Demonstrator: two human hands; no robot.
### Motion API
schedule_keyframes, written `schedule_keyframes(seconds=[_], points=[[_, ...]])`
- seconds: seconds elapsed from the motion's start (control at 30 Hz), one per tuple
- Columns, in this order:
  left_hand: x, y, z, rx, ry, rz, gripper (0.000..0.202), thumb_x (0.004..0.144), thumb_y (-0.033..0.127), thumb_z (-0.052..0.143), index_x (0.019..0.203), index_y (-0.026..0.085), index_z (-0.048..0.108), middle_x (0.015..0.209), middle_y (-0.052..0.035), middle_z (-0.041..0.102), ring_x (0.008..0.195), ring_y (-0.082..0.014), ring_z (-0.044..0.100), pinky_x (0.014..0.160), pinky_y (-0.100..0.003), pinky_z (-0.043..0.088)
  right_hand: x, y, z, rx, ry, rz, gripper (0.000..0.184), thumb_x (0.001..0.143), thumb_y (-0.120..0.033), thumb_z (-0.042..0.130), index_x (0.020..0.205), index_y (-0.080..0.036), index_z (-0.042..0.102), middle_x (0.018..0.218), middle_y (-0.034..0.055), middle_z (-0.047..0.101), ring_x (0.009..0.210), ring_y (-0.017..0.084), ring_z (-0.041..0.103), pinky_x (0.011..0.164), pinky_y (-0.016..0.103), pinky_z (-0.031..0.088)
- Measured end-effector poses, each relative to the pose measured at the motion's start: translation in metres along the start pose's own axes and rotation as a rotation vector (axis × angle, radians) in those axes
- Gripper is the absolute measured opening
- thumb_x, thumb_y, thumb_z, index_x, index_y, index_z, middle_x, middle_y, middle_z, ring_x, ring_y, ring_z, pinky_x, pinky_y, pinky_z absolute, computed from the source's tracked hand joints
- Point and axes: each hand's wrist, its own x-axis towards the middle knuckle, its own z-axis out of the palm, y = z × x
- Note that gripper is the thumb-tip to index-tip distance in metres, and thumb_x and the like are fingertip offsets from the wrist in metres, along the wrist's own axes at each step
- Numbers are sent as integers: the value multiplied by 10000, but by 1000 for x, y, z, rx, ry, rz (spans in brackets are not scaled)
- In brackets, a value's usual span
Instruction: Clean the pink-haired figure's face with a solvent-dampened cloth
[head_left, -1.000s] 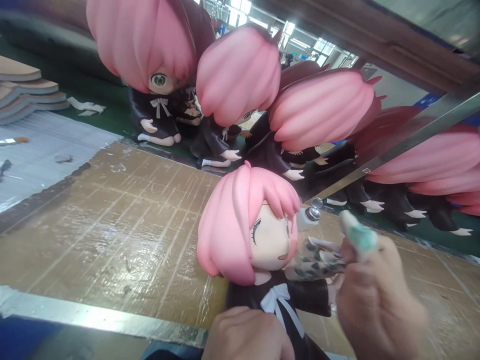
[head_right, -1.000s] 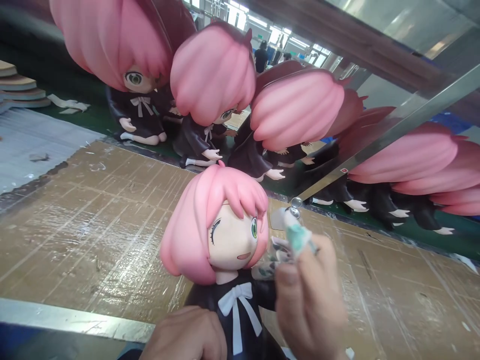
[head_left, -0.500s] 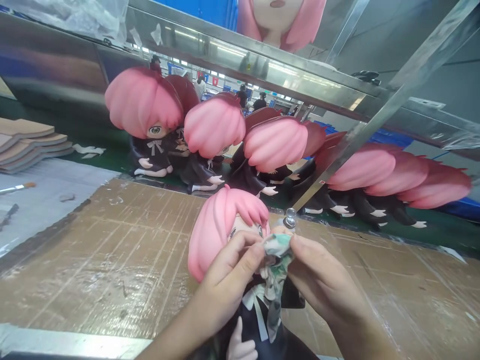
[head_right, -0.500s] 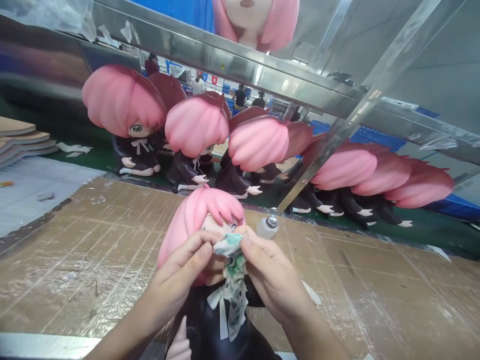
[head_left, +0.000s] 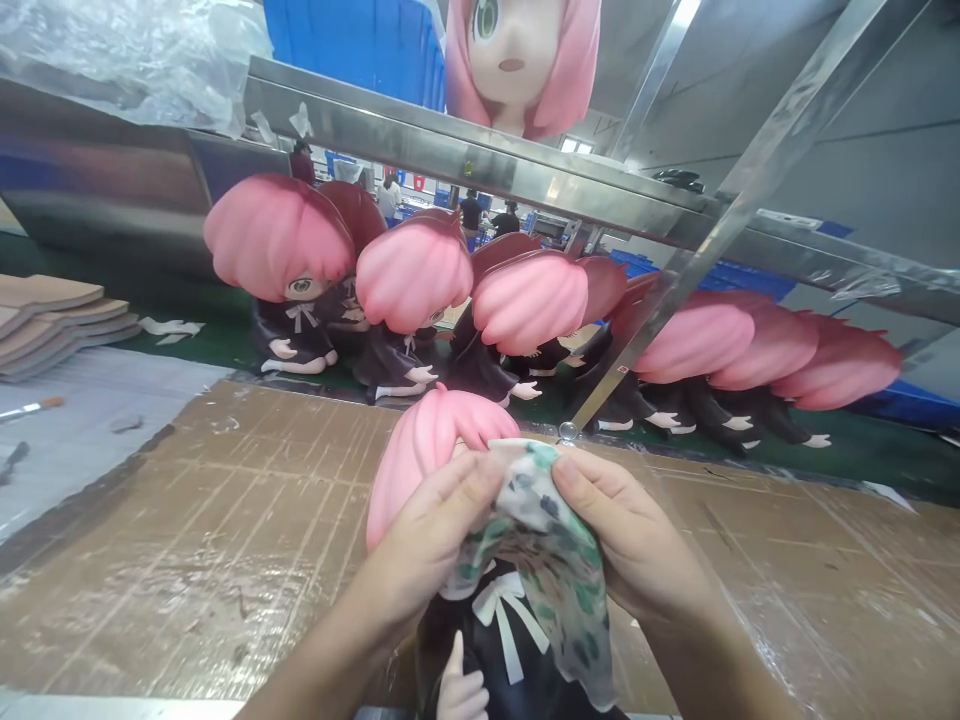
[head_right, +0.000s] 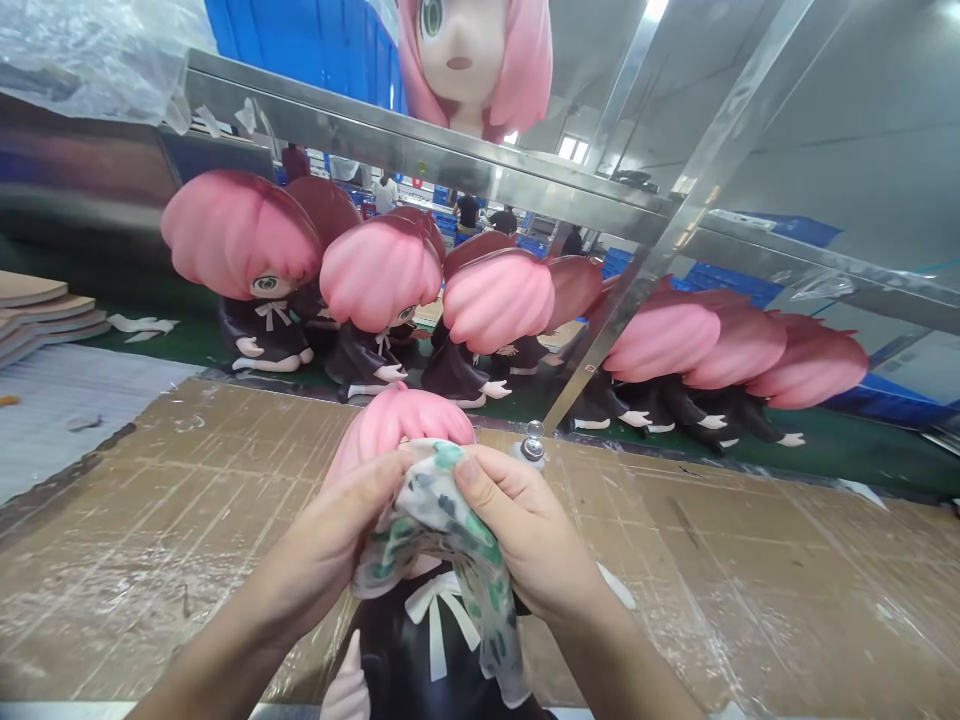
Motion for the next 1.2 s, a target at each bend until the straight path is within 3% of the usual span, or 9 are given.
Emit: schedule_keyframes(seconds=[0.1,0.2,0.43,0.53,0.67,0.8,0.9,1.0,1.2], points=[[5,7,6,-45,11,-8,269,857,413,728,899,162,640,698,17,602,610,-80,564,743,-219,537,-4,-8,-3,-66,62,-39,261,942,-403,621,1115,-239,729,850,28,710,712,116,625,705,247,500],[10,17,14,-71,50,84,260,855,395,725,895,164,615,728,8,614,645,-96,586,665,-197,524,-8,-13,-6,-84,95,-46,278,926,-423,641,1098,-223,731,873,34,717,738,126,622,685,241,493],[10,34,30,86,62,255,256,796,330,782,779,146,605,678,-7,655,529,-80,565,500,-150,468,-15,-17,-4,202,21,38,284,882,-384,683,1069,-179,744,853,46,733,713,134,654,709,235,523],[10,32,32,135,25,289,242,810,326,771,796,145,611,741,-27,677,541,-80,572,504,-154,470,-19,-12,-5,301,-68,98,294,844,-347,732,1036,-125,742,818,59,728,697,111,660,707,197,523],[10,28,32,198,15,285,244,837,350,741,829,149,603,913,-78,710,602,-103,598,514,-177,467,-23,-4,-8,332,-76,153,216,793,-271,778,907,-90,746,775,78,724,693,119,675,719,207,535],[6,29,34,243,55,285,265,824,370,753,811,153,600,743,-23,661,520,-80,552,444,-145,409,-25,-1,-9,369,-99,155,278,785,-283,783,988,-96,751,821,92,736,691,126,683,756,233,541],[4,27,35,232,59,266,299,809,405,760,805,158,592,705,-29,670,503,-98,558,430,-159,424,-27,2,-8,387,-90,152,295,787,-285,784,1013,-99,748,828,93,739,699,132,682,755,238,535],[5,21,36,219,74,262,332,802,433,762,781,167,565,655,-13,645,491,-102,541,432,-174,432,-29,7,-6,432,-59,111,319,792,-310,782,1053,-131,738,831,79,742,735,167,694,836,317,540],[8,10,38,378,55,357,330,916,481,624,791,194,522,647,35,504,571,-87,461,508,-173,376,-29,11,11,519,65,-12,310,798,-429,774,1001,-198,738,924,65,752,925,221,702,947,396,524]])
